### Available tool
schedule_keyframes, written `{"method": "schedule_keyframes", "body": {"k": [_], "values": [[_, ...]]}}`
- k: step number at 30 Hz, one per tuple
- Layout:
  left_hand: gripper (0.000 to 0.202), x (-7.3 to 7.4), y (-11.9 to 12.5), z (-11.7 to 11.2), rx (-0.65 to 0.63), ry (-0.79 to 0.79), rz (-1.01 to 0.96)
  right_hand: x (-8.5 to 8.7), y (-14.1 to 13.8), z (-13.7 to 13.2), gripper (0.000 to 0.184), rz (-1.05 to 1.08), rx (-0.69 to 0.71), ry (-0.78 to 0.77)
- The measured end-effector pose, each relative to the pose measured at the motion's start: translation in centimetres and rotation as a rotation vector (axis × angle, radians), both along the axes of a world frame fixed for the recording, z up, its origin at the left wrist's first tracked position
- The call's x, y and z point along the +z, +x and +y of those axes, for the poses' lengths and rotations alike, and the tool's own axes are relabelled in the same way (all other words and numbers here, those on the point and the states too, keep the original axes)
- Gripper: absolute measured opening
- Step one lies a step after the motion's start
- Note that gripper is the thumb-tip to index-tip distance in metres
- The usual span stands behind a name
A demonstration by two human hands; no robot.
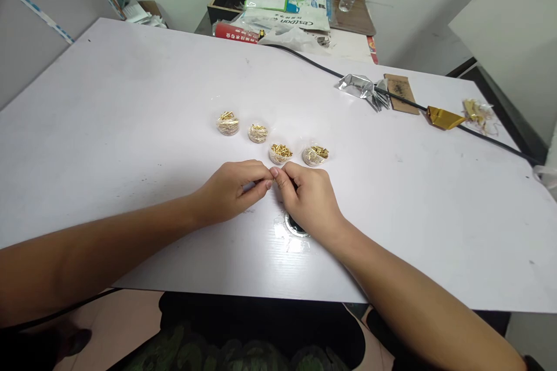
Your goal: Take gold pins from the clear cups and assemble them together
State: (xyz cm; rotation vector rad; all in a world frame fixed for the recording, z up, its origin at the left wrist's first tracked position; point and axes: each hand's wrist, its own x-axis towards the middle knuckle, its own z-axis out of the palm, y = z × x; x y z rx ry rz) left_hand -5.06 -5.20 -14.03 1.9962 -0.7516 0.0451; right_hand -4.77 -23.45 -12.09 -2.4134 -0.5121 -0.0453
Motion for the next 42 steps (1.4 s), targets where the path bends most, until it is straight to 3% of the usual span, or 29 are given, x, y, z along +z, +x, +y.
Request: {"method": "schedule_keyframes", "body": {"k": [9, 29, 34, 38, 42], "values": [[0.020, 0.0, -0.3, -0.3, 0.011, 0.056, -0.075, 0.3, 0.2, 0.0, 0.042, 0.031, 0.017, -0.053], [0.017, -0.2, -0.1, -0.2, 0.035, 0.012, -0.026, -0.2, 0.2, 0.2, 0.044, 0.048, 0.005, 0.026], [0.018, 0.1, 0.0, 0.1, 0.070, -0.065, 0.133, 0.1, 0.3, -0.7, 0.046, 0.098, 0.126, 0.190], [0.019, 0.4, 0.0, 0.4, 0.062, -0.074, 0.227, 0.3, 0.6, -1.3, 0.030, 0.036, 0.243, 0.151], [0.018, 0.4, 0.0, 0.5, 0.026, -0.047, 0.200, 0.2, 0.7, -1.4, 0.025, -0.016, 0.327, 0.160]]}}
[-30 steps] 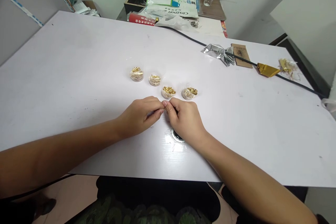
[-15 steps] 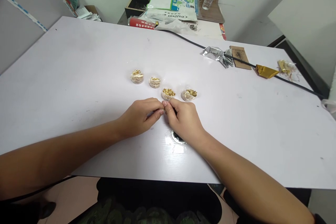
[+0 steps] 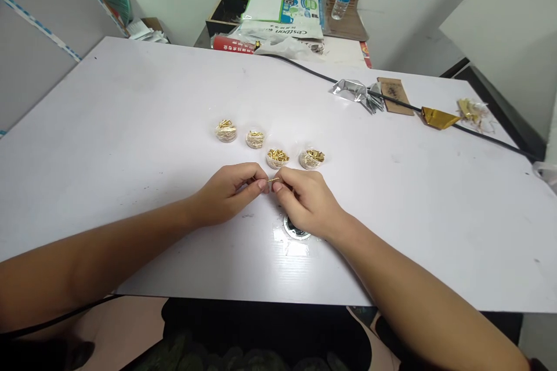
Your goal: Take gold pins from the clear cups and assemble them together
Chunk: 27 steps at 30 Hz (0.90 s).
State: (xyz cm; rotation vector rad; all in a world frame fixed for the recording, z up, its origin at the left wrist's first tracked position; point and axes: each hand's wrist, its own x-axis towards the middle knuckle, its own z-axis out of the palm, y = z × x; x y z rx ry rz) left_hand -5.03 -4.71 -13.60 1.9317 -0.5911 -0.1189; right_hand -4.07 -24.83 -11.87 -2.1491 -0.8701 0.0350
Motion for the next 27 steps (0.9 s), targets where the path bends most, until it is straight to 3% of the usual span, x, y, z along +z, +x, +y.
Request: {"method": "schedule_keyframes", "body": {"k": [11, 21, 27], "values": [[0.016, -0.11, 0.04, 0.11, -0.076, 0.018, -0.030, -0.14, 0.87, -0.26, 0.022, -0.088, 0.124, 0.009], [0.015, -0.30, 0.12, 0.13, -0.062, 0.073, -0.090, -0.31, 0.89, -0.38, 0.023, -0.012, 0.149, -0.084], [0.014, -0.26, -0.03, 0.11, -0.035, 0.065, -0.092, -0.49, 0.88, -0.37, 0.025, -0.066, 0.162, -0.049]]}}
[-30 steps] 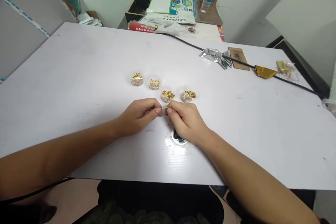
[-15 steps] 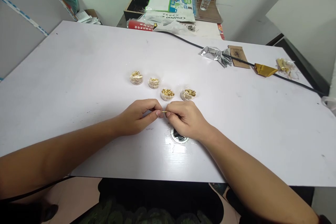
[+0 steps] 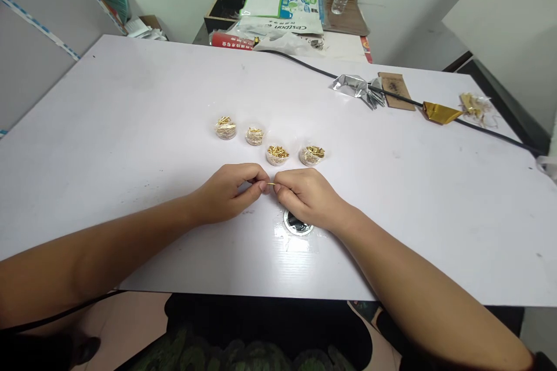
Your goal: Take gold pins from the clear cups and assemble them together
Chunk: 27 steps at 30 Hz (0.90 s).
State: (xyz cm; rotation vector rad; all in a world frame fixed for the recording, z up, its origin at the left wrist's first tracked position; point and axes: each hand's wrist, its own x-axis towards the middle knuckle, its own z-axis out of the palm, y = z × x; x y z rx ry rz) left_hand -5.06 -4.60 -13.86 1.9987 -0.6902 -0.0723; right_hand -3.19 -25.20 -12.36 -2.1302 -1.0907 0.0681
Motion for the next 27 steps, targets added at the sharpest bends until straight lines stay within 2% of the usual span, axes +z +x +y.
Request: {"method": "schedule_keyframes", "body": {"k": [11, 18, 27], "values": [[0.017, 0.31, 0.02, 0.08, -0.023, -0.003, -0.036, -0.37, -0.13, 0.05, 0.027, 0.055, 0.022, 0.053], [0.017, 0.36, -0.05, 0.10, -0.051, -0.039, 0.085, -0.47, -0.32, 0.04, 0.031, 0.137, 0.001, 0.059], [0.018, 0.14, 0.00, 0.08, -0.067, -0.035, 0.037, -0.51, -0.48, 0.10, 0.031, 0.247, 0.019, 0.049]]}}
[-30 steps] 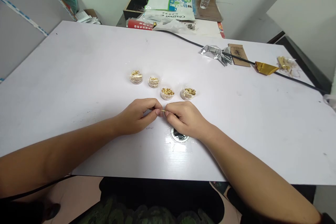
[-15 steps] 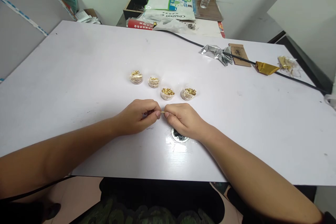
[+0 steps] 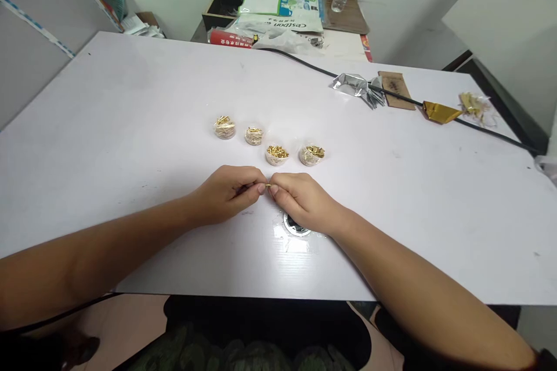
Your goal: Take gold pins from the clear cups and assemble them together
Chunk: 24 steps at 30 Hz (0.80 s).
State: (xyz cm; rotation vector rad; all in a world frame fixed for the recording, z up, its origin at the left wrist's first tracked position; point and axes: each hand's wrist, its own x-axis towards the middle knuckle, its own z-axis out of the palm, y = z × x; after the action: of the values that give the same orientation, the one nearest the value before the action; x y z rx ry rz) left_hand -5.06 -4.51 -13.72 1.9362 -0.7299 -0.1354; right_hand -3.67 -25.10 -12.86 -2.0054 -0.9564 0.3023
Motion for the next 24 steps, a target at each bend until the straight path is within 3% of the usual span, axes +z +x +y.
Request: {"method": "schedule_keyframes", "body": {"k": [11, 17, 24], "values": [[0.015, 0.01, 0.19, 0.15, -0.018, -0.081, -0.001, 0.28, 0.41, -0.24, 0.026, -0.080, 0.037, 0.060], [0.016, 0.16, 0.21, 0.18, -0.010, -0.006, -0.016, 0.52, 0.54, -0.13, 0.022, -0.211, 0.024, 0.065], [0.017, -0.13, 0.24, 0.15, -0.018, 0.017, -0.040, 0.53, 0.40, -0.06, 0.020, -0.135, 0.036, -0.002]]}}
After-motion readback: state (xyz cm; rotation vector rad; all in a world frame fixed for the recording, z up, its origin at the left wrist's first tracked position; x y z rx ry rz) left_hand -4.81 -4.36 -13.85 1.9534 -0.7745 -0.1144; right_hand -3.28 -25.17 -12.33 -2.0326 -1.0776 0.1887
